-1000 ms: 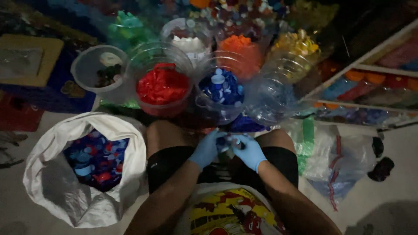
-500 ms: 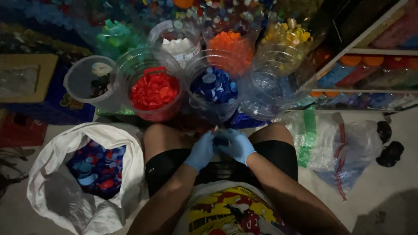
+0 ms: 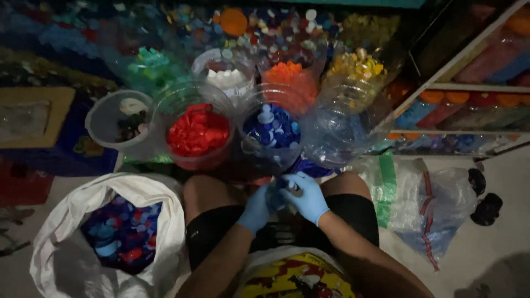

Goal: The person sits on the floor and sorts plastic bottle caps from a white sack into clear plastic containers by color. They pick up caps, separate them, and place them into containers holding red, blue, white, orange, and yellow caps.

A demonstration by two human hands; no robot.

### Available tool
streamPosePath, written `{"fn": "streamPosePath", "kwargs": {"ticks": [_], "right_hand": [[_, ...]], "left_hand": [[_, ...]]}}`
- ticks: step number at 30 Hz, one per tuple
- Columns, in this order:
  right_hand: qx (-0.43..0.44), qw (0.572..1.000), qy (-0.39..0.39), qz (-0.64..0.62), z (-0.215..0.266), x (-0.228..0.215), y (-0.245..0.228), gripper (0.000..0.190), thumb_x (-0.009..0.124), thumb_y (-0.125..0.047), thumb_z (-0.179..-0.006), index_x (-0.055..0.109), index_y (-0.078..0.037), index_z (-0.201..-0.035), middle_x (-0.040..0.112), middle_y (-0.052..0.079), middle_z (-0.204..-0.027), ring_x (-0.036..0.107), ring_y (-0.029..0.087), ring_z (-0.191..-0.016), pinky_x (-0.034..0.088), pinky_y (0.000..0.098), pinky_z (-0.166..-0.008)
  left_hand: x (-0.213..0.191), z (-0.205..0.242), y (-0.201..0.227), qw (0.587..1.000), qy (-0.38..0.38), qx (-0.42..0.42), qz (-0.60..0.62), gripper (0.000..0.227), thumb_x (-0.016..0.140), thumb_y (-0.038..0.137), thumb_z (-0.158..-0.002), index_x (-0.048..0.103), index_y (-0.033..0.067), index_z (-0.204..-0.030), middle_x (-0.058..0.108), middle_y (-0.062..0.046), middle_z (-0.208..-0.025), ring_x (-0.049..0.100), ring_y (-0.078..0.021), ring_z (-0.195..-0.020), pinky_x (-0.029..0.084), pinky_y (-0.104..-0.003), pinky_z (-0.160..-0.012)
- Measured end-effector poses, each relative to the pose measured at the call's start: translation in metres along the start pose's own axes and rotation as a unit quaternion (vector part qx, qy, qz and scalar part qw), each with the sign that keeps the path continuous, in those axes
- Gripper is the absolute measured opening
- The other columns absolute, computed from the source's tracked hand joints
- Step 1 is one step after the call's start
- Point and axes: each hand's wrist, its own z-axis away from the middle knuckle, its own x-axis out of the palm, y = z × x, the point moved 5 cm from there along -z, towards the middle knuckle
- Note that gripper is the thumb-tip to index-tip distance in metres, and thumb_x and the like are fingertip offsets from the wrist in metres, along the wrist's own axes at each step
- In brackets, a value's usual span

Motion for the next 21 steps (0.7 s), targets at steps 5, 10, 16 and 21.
{"fn": "streamPosePath", "kwargs": {"ticks": [5,10,16,21], "right_hand": [[-0.047,0.992,0.098,0.07,-0.05,-0.03,-0.018,0.036,0.087,-0.023,-0.08,0.077,-0.024,-0.115,0.073,0.002,-0.094,0.068,0.033,-0.095,0.057,0.0413,-0.085],[-0.1,0.966,0.179,0.154,-0.121,-0.049,-0.025,0.039,0.088,-0.029,-0.081,0.078,-0.022,-0.119,0.077,0.006,-0.105,0.07,0.032,-0.104,0.053,0.0414,-0.097],[-0.112,0.972,0.151,0.138,-0.185,-0.047,-0.004,0.039,0.087,-0.025,-0.081,0.075,-0.02,-0.118,0.076,0.008,-0.105,0.07,0.035,-0.102,0.057,0.0431,-0.09],[-0.047,0.976,0.145,0.153,-0.2,-0.044,0.003,0.041,0.086,-0.033,-0.081,0.074,-0.024,-0.119,0.074,0.006,-0.104,0.07,0.032,-0.101,0.056,0.0456,-0.089]], "left_hand": [[-0.032,-0.054,-0.036,0.998,-0.011,-0.055,0.014,0.04,0.074,0.045,-0.087,0.076,0.0144,-0.111,0.078,-0.011,-0.114,0.075,-0.0279,-0.094,0.06,-0.041,-0.085],[-0.049,-0.084,-0.052,0.997,-0.032,-0.066,0.014,0.04,0.069,0.045,-0.089,0.075,0.0136,-0.112,0.08,-0.012,-0.108,0.078,-0.0246,-0.077,0.063,-0.036,-0.064],[-0.055,-0.092,-0.057,0.997,-0.032,-0.061,0.019,0.038,0.064,0.041,-0.091,0.077,0.0145,-0.115,0.08,-0.012,-0.109,0.079,-0.0273,-0.083,0.064,-0.04,-0.069],[-0.051,-0.089,-0.057,0.994,-0.037,-0.082,0.069,0.031,0.072,0.033,-0.089,0.079,0.0112,-0.111,0.079,-0.017,-0.111,0.078,-0.035,-0.093,0.063,-0.047,-0.081]]}}
